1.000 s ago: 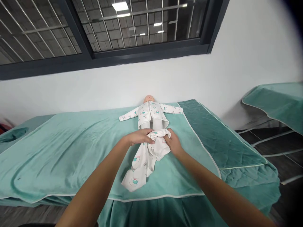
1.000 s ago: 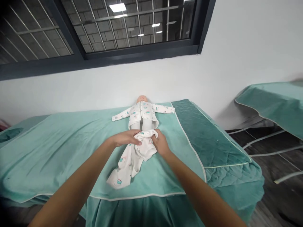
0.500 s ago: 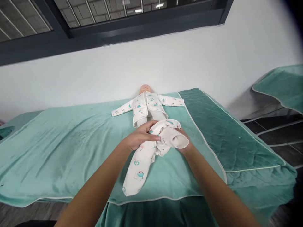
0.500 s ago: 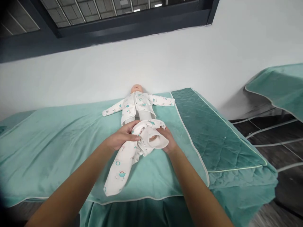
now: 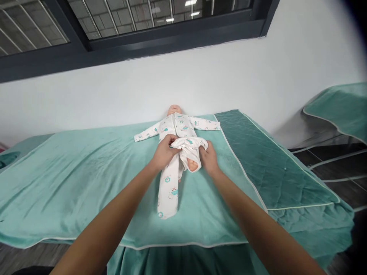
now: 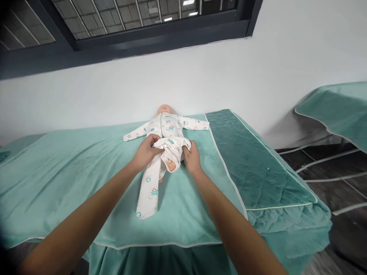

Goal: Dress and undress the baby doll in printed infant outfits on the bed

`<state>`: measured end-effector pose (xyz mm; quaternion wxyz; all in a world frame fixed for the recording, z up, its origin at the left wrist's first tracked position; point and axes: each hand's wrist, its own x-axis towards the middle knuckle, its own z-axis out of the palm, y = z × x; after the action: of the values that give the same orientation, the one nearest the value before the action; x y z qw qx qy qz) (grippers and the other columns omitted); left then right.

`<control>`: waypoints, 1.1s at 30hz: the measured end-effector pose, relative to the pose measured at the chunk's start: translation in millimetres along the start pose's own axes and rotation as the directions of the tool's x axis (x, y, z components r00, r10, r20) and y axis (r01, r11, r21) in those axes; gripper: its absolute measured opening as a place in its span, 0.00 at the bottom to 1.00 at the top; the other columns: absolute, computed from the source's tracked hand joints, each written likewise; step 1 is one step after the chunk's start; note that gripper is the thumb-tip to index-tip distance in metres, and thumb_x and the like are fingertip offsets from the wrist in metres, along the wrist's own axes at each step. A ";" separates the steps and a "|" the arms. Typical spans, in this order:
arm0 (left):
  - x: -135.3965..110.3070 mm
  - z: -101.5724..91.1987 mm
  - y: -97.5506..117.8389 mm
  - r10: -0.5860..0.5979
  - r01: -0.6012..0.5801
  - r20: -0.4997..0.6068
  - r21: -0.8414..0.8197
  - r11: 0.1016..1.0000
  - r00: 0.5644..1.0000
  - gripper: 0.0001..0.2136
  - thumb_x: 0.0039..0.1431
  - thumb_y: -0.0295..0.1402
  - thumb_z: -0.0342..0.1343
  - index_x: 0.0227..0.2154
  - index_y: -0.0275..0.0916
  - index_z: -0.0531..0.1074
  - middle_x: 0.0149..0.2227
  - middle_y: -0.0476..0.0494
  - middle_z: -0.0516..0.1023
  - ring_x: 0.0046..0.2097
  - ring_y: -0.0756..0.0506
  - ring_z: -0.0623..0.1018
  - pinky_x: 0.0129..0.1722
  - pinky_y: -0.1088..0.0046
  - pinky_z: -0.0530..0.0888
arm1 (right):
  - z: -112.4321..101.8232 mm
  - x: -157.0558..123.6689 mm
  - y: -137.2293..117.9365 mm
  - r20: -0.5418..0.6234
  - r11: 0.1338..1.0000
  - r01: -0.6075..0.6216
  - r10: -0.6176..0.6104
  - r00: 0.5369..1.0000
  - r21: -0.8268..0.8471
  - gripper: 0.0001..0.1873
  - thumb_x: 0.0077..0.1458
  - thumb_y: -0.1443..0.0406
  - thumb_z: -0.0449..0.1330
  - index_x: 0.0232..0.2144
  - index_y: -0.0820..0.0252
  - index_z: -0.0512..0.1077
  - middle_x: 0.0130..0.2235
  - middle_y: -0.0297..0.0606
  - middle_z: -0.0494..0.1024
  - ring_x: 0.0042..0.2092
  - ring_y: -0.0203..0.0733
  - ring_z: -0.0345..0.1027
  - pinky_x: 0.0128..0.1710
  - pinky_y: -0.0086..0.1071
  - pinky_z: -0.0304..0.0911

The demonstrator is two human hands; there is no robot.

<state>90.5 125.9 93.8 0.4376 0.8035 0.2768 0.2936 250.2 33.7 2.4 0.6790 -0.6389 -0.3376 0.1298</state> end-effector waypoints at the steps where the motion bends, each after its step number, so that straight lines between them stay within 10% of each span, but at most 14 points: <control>1: 2.0 0.1 -2.0 0.015 -0.014 -0.034 0.028 1.000 0.999 0.10 0.50 0.29 0.58 0.37 0.40 0.67 0.37 0.50 0.72 0.40 0.48 0.71 0.42 0.73 0.66 | 0.4 7.3 -0.8 0.002 1.000 0.005 -0.005 1.000 -0.016 0.09 0.55 0.59 0.53 0.36 0.57 0.66 0.39 0.39 0.74 0.43 0.47 0.67 0.46 0.39 0.62; 11: 29.0 15.3 -47.5 0.029 -0.091 -0.334 -0.170 0.981 0.942 0.11 0.49 0.29 0.60 0.37 0.41 0.68 0.35 0.50 0.72 0.38 0.48 0.72 0.40 0.74 0.67 | 8.6 16.4 -0.6 0.039 1.000 -0.021 0.022 0.999 -0.020 0.10 0.53 0.63 0.58 0.39 0.56 0.70 0.39 0.35 0.75 0.41 0.44 0.66 0.42 0.35 0.62; 16: 22.3 11.2 -57.5 -0.012 -0.059 -0.201 -0.342 0.938 0.980 0.14 0.50 0.32 0.63 0.41 0.42 0.71 0.41 0.47 0.75 0.42 0.46 0.74 0.42 0.74 0.69 | 5.5 9.9 -27.3 0.143 0.991 0.119 -0.126 0.982 0.058 0.17 0.57 0.65 0.58 0.49 0.52 0.69 0.50 0.37 0.74 0.51 0.45 0.67 0.51 0.38 0.62; 19: 20.7 4.5 -62.5 -0.043 -0.031 -0.144 -0.479 0.877 0.989 0.17 0.49 0.38 0.65 0.43 0.43 0.71 0.39 0.48 0.75 0.39 0.47 0.74 0.39 0.74 0.70 | 11.6 32.1 -49.8 0.345 0.983 0.185 -0.171 0.923 -0.007 0.13 0.59 0.57 0.61 0.46 0.52 0.72 0.45 0.35 0.76 0.47 0.44 0.68 0.47 0.36 0.62; 25: 23.9 0.8 -68.1 -0.040 -0.044 -0.149 -0.517 0.855 0.988 0.14 0.54 0.40 0.63 0.41 0.42 0.71 0.39 0.48 0.75 0.40 0.48 0.74 0.41 0.74 0.71 | 38.8 73.3 -76.7 0.765 0.965 0.231 -0.057 0.642 -0.121 0.16 0.51 0.52 0.67 0.26 0.58 0.74 0.24 0.28 0.68 0.26 0.33 0.57 0.26 0.29 0.51; 33: 19.1 -1.2 -61.5 -0.056 0.010 -0.066 -0.550 0.835 0.996 0.13 0.55 0.42 0.63 0.37 0.40 0.72 0.34 0.50 0.74 0.35 0.51 0.72 0.36 0.76 0.69 | 43.5 50.5 -55.3 0.730 0.986 -0.150 0.049 0.682 0.074 0.13 0.51 0.56 0.68 0.32 0.59 0.74 0.30 0.31 0.72 0.30 0.35 0.63 0.29 0.29 0.57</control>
<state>91.0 168.5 45.4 0.6432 0.6271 0.2120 0.3848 246.2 90.0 68.1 0.5214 -0.5082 -0.5342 0.4295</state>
